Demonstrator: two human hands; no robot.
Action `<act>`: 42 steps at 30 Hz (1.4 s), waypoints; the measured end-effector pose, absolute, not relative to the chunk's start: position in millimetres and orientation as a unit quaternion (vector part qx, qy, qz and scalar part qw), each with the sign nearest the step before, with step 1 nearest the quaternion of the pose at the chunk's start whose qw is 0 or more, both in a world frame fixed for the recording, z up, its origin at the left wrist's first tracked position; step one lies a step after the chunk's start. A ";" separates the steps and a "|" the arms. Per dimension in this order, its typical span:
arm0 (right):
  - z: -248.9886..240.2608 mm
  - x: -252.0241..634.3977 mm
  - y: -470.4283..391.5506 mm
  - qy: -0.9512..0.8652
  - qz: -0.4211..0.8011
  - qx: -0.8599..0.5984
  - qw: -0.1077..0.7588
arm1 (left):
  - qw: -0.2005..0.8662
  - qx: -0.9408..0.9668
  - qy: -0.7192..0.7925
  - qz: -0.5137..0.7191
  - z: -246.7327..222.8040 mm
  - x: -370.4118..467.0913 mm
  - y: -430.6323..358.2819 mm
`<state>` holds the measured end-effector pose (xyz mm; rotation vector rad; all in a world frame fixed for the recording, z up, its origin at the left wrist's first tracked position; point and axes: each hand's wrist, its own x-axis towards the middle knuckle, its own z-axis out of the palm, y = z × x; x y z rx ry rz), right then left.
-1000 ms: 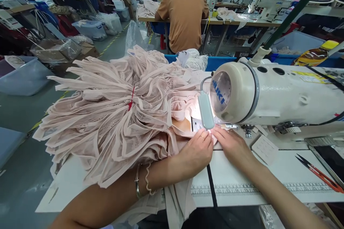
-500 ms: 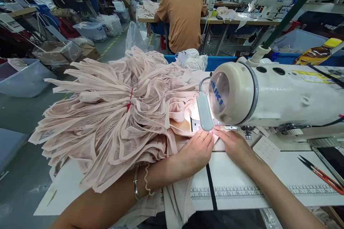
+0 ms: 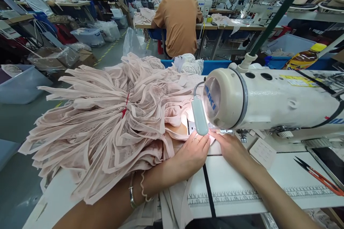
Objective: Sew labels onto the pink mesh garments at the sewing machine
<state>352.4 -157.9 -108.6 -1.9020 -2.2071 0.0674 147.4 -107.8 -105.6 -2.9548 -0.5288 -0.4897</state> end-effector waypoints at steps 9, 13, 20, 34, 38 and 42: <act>-111.1 349.3 -156.0 -0.762 -0.017 -0.637 0.117 | 0.064 -0.967 -0.178 -0.169 -105.2 149.1 -105.0; -112.2 349.6 -156.0 -0.755 -0.016 -0.647 0.105 | 0.071 -0.965 -0.184 -0.173 -107.7 150.3 -104.2; -112.0 350.2 -155.0 -0.763 -0.018 -0.638 0.108 | 0.061 -0.966 -0.186 -0.171 -105.1 150.3 -102.4; -112.7 353.5 -161.0 -0.765 -0.072 -0.630 0.112 | 0.083 -0.969 -0.181 -0.149 -91.5 137.9 -89.1; -115.0 355.7 -164.6 -0.779 -0.060 -0.606 0.147 | 0.014 -0.964 -0.185 -0.193 -93.8 133.2 -75.2; -112.2 354.9 -165.8 -0.781 -0.060 -0.601 0.160 | 0.018 -0.963 -0.180 -0.202 -98.7 136.1 -74.5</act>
